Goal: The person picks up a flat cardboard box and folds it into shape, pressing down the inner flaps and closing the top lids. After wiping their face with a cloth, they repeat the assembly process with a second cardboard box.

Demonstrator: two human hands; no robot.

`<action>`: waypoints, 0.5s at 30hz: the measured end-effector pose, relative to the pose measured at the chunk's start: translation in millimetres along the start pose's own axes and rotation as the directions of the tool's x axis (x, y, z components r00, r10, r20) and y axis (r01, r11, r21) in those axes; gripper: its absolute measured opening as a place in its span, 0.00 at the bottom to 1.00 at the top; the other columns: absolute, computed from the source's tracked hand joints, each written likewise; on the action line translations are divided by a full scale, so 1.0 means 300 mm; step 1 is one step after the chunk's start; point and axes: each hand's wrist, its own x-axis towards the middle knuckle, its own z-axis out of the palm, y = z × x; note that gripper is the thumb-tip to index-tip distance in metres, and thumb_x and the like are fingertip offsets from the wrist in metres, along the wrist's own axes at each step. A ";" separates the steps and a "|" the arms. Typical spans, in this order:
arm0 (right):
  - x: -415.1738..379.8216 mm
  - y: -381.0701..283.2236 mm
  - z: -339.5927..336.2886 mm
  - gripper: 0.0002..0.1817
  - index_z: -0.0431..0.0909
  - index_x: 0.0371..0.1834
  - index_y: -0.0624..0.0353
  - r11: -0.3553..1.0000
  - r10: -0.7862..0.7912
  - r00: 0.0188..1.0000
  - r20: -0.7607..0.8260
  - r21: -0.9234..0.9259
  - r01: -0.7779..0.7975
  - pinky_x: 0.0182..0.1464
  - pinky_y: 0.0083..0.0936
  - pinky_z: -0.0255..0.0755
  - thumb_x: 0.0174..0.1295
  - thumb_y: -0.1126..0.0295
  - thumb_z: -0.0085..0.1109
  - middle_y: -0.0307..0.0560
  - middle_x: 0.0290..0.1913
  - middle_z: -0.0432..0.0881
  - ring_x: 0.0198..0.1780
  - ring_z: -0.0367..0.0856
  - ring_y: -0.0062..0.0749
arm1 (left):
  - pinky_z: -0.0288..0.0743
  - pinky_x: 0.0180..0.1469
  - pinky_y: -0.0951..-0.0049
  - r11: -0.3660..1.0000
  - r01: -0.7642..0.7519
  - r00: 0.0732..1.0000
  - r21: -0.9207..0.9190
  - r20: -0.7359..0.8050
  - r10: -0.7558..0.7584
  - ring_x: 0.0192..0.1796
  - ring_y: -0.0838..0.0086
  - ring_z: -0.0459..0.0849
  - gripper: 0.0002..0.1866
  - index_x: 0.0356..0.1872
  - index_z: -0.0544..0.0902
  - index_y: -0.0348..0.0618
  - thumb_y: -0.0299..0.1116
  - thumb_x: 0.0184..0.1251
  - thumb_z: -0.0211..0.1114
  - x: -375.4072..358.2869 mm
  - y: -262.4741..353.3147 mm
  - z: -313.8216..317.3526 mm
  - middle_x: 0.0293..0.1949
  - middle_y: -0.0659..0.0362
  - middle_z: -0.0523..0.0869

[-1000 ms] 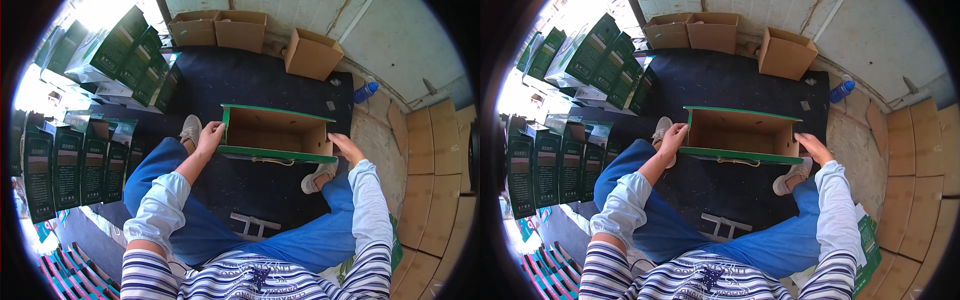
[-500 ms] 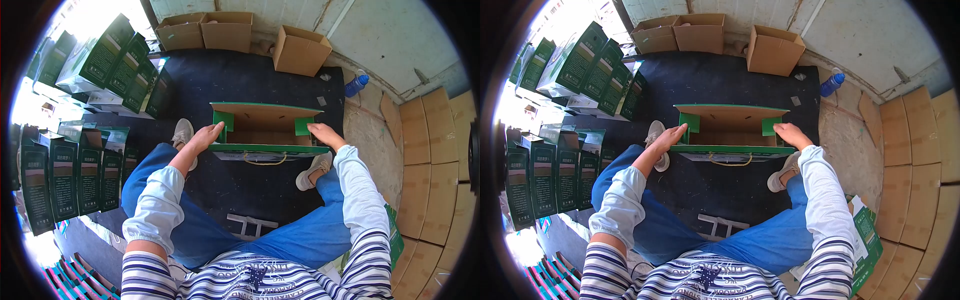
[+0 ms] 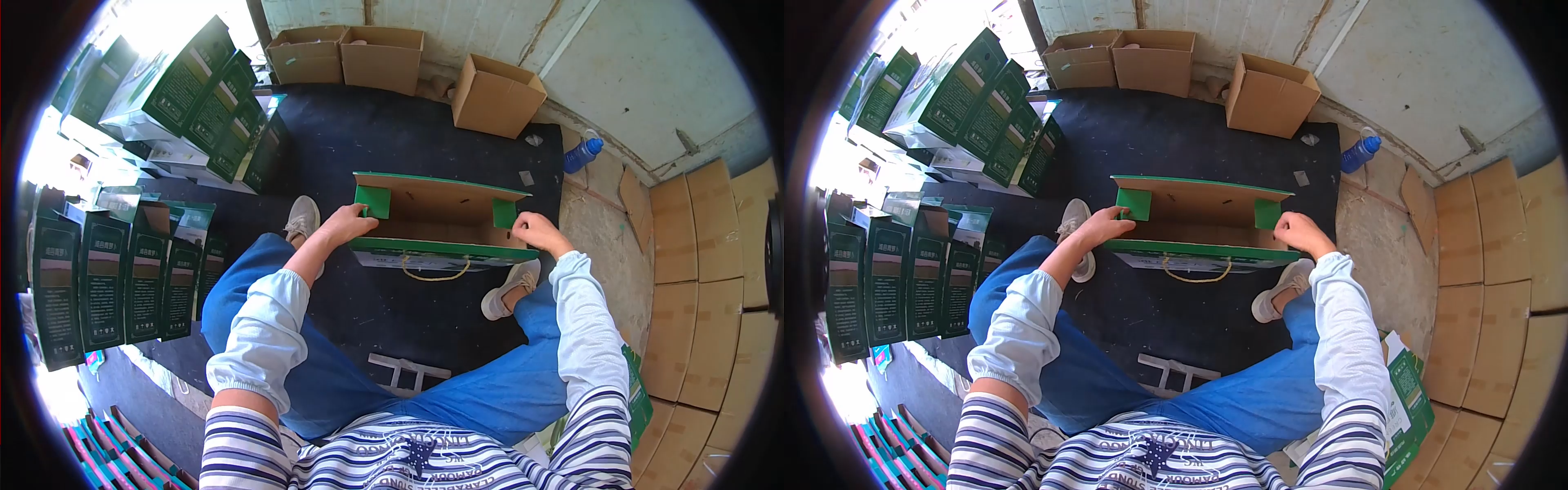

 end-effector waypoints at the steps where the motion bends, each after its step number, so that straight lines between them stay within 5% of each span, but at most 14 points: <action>1: 0.009 0.042 0.007 0.15 0.80 0.41 0.64 0.996 -0.016 0.999 -0.037 0.088 0.019 0.47 0.33 0.74 0.53 0.66 0.59 0.55 0.39 0.83 0.43 0.82 0.42 | 0.69 0.58 0.69 1.000 -0.001 1.000 -0.007 -0.004 0.001 0.54 0.58 0.80 0.34 0.61 0.73 0.34 0.45 0.55 0.60 0.008 -0.010 0.001 0.50 0.43 0.82; 3: 0.011 0.080 0.013 0.19 0.76 0.49 0.64 0.973 -0.054 0.995 -0.083 0.219 0.071 0.48 0.30 0.75 0.52 0.75 0.58 0.56 0.37 0.82 0.42 0.83 0.44 | 0.70 0.56 0.69 1.000 -0.003 1.000 -0.014 -0.017 0.003 0.51 0.59 0.81 0.33 0.61 0.73 0.34 0.42 0.54 0.59 0.009 -0.019 0.003 0.47 0.44 0.83; 6: -0.022 0.050 0.000 0.26 0.70 0.58 0.63 0.997 0.052 0.996 -0.073 0.057 -0.048 0.50 0.33 0.74 0.52 0.74 0.59 0.58 0.42 0.80 0.46 0.81 0.47 | 0.72 0.52 0.70 1.000 -0.017 0.999 -0.004 -0.037 0.017 0.48 0.61 0.82 0.32 0.60 0.73 0.34 0.40 0.53 0.58 0.004 -0.016 0.004 0.43 0.44 0.84; 9: -0.045 0.007 0.017 0.36 0.62 0.66 0.59 0.945 -0.082 0.937 -0.339 -0.326 -0.036 0.54 0.37 0.73 0.52 0.70 0.64 0.57 0.50 0.76 0.52 0.77 0.49 | 0.73 0.49 0.70 0.999 -0.033 0.999 0.009 -0.038 0.034 0.45 0.62 0.83 0.32 0.60 0.73 0.34 0.40 0.53 0.57 0.006 -0.024 0.005 0.41 0.45 0.84; 11: -0.046 -0.019 0.022 0.42 0.56 0.70 0.57 0.927 -0.131 0.904 -0.406 -0.374 -0.034 0.55 0.38 0.72 0.51 0.66 0.68 0.57 0.54 0.74 0.55 0.74 0.50 | 0.73 0.48 0.70 1.000 -0.029 0.999 0.013 -0.040 0.029 0.42 0.62 0.83 0.32 0.60 0.73 0.33 0.40 0.53 0.57 -0.002 -0.013 0.003 0.38 0.46 0.85; 15: -0.003 0.001 0.041 0.50 0.50 0.73 0.56 0.906 -0.230 0.828 -0.511 -0.423 -0.009 0.57 0.36 0.71 0.49 0.61 0.72 0.56 0.60 0.70 0.59 0.71 0.50 | 0.73 0.54 0.63 0.999 -0.030 0.999 -0.025 -0.040 0.029 0.49 0.48 0.82 0.34 0.59 0.74 0.33 0.43 0.50 0.57 -0.014 -0.005 -0.001 0.43 0.38 0.84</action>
